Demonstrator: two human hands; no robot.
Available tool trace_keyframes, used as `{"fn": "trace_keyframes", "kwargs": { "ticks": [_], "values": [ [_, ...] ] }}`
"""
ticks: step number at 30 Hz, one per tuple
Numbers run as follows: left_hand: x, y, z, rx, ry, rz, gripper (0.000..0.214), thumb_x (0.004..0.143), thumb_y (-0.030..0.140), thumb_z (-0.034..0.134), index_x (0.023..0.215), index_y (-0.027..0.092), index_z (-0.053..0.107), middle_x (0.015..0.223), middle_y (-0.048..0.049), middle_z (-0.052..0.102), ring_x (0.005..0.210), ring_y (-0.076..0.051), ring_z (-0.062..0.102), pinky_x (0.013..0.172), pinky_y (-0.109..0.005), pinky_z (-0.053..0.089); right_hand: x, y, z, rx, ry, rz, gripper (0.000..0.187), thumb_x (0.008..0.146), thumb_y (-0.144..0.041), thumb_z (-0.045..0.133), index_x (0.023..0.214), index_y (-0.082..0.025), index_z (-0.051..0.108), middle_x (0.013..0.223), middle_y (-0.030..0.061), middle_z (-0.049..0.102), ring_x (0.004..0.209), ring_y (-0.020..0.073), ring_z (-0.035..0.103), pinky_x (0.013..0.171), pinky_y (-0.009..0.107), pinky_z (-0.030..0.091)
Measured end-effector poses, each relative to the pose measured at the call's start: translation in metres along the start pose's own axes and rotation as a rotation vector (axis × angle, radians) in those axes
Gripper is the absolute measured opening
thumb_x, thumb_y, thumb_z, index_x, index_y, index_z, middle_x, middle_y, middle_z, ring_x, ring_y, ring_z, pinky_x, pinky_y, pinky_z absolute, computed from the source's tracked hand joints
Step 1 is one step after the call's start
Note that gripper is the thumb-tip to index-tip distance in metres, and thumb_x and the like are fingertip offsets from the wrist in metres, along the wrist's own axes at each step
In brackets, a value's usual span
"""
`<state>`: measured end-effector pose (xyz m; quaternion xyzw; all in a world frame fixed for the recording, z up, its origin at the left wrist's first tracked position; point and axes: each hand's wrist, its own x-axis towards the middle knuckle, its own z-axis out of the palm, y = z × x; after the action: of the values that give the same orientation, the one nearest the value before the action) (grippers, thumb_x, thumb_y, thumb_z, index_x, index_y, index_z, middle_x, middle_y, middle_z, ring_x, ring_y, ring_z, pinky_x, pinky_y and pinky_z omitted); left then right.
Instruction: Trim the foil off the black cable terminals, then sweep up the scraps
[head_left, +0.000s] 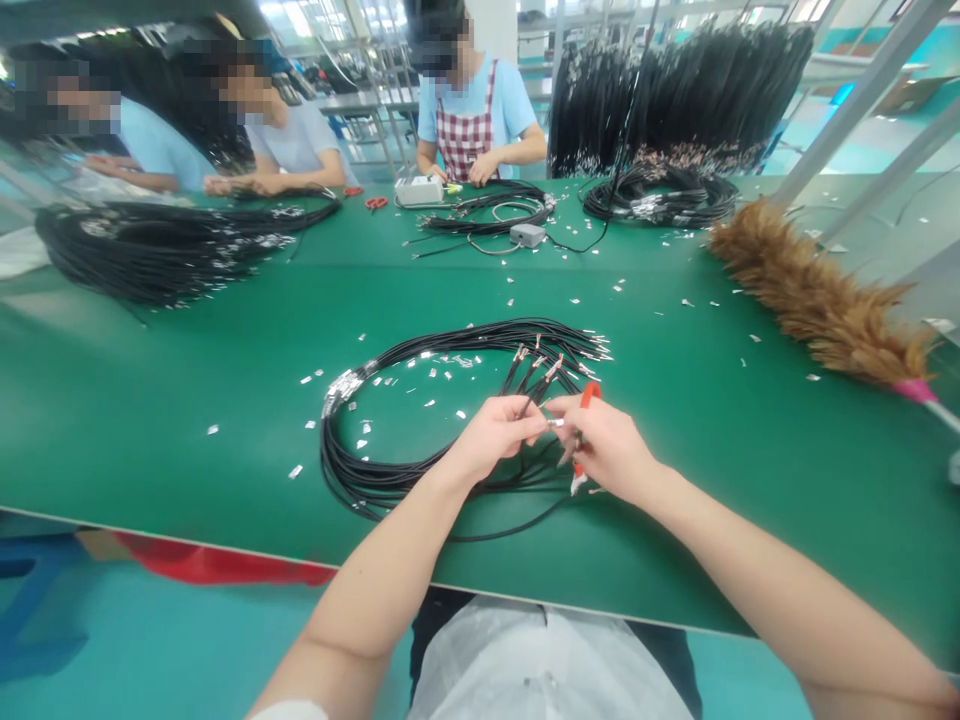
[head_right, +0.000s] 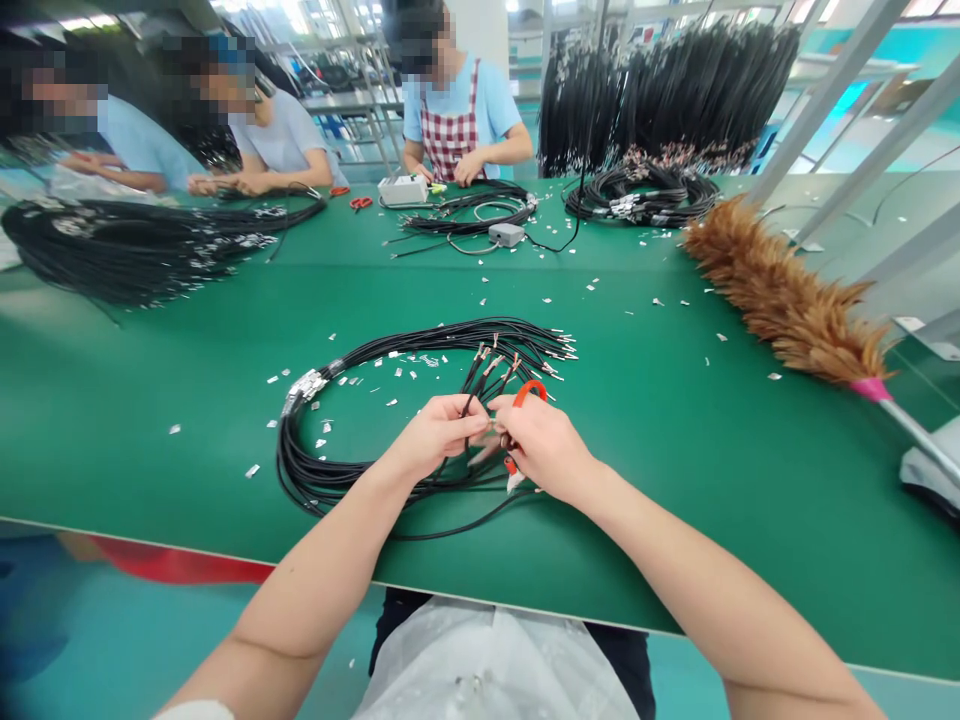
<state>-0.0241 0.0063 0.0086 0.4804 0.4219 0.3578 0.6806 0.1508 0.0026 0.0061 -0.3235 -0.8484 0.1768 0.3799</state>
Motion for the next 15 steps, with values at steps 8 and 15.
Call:
{"fn": "trace_keyframes", "kwargs": {
  "ticks": [8, 15],
  "values": [
    [-0.001, 0.001, 0.003, 0.202, 0.082, 0.15, 0.018, 0.064, 0.027, 0.065, 0.061, 0.013, 0.055, 0.051, 0.0034, 0.049, 0.041, -0.002, 0.031, 0.038, -0.016, 0.019, 0.022, -0.01, -0.013, 0.313, 0.052, 0.349, 0.017, 0.066, -0.01, 0.056, 0.066, -0.019, 0.041, 0.06, -0.0034, 0.055, 0.055, 0.0102, 0.05, 0.055, 0.024, 0.041],
    [-0.002, 0.01, -0.004, -0.115, 0.203, 0.215, 0.019, 0.068, 0.03, 0.064, 0.069, 0.014, 0.053, 0.052, 0.0059, 0.044, 0.036, 0.0, 0.024, 0.036, -0.017, 0.013, 0.05, -0.016, 0.001, 0.834, 0.231, 0.737, 0.032, 0.059, -0.025, 0.069, 0.069, -0.02, 0.039, 0.057, -0.006, 0.053, 0.051, 0.0117, 0.054, 0.055, 0.028, 0.044]
  ]
}}
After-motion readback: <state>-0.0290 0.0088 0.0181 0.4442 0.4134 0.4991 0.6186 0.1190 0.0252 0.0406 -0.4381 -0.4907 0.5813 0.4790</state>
